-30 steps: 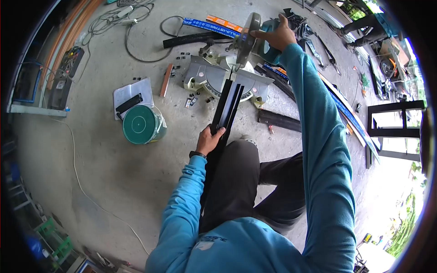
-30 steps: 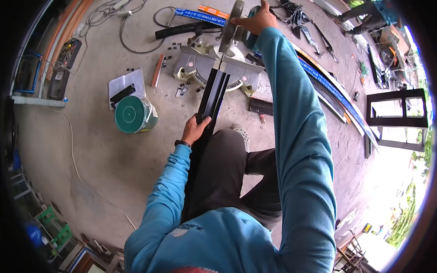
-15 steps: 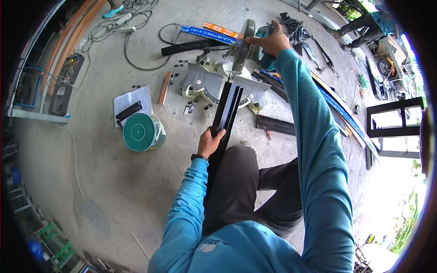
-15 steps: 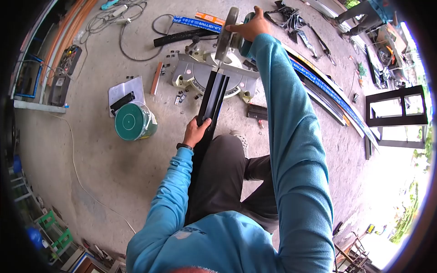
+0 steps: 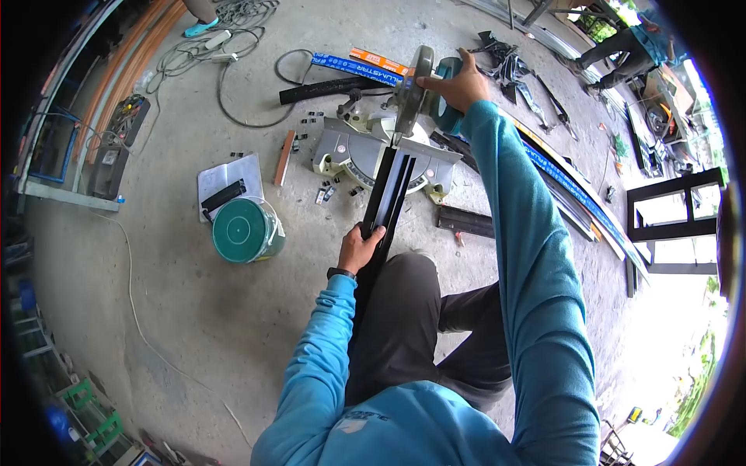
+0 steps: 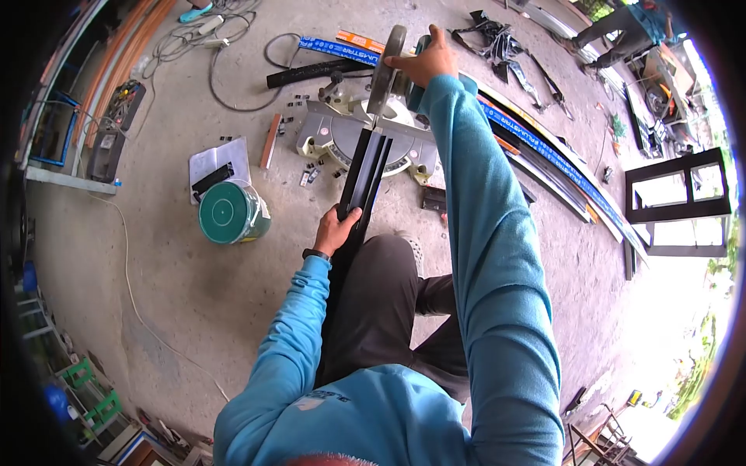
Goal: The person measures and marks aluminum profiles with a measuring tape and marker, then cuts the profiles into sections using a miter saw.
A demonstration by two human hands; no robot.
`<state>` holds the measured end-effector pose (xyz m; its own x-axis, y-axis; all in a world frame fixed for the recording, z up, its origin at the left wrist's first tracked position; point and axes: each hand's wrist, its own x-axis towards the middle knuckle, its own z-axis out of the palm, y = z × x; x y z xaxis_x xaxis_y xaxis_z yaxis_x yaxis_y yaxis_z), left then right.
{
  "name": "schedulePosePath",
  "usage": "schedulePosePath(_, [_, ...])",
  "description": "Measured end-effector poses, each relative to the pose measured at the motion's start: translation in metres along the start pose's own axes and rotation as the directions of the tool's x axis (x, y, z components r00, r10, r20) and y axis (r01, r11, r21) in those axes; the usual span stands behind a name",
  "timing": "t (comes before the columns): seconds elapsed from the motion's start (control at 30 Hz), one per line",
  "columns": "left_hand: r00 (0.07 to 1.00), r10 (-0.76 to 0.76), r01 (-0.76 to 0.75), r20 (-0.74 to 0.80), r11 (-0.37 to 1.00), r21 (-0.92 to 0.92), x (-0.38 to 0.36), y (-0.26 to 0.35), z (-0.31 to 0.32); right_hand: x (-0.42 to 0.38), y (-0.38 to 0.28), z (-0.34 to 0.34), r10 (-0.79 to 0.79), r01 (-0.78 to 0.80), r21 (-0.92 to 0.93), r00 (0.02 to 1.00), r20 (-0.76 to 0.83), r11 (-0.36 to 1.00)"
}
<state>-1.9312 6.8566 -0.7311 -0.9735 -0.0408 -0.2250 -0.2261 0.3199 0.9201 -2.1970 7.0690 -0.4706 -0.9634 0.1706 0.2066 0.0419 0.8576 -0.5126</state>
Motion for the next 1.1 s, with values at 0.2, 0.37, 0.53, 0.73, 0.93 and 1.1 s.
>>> schedulePosePath(0.2, [0.999,-0.045,0.045,0.027,0.999,0.027,-0.006,-0.002,-0.003,-0.007,-0.006,-0.004,0.025,-0.025,-0.017,1.000,-0.008,1.000])
schedulePosePath(0.37, [1.000,-0.011,0.010,0.026,1.000,0.021,-0.010,-0.004,-0.004,-0.007,-0.003,0.002,0.013,-0.013,-0.021,1.000,-0.017,1.000])
schedulePosePath(0.53, [0.997,-0.044,0.045,0.057,0.999,-0.012,-0.012,0.002,-0.006,-0.010,-0.003,-0.002,0.077,-0.079,0.041,0.996,0.041,0.996])
schedulePosePath(0.73, [0.999,-0.023,0.023,0.034,1.000,-0.011,-0.008,-0.009,-0.001,-0.008,-0.004,-0.002,0.095,-0.098,0.100,0.995,0.043,0.990])
schedulePosePath(0.93, [0.998,-0.044,0.045,0.040,0.999,-0.022,-0.009,-0.001,-0.002,-0.027,-0.012,-0.003,0.088,-0.089,0.062,0.996,0.015,0.994])
schedulePosePath(1.1, [1.000,-0.005,0.005,0.003,1.000,-0.024,-0.010,0.001,-0.001,-0.029,-0.002,0.004,0.025,-0.024,0.054,1.000,-0.019,0.998])
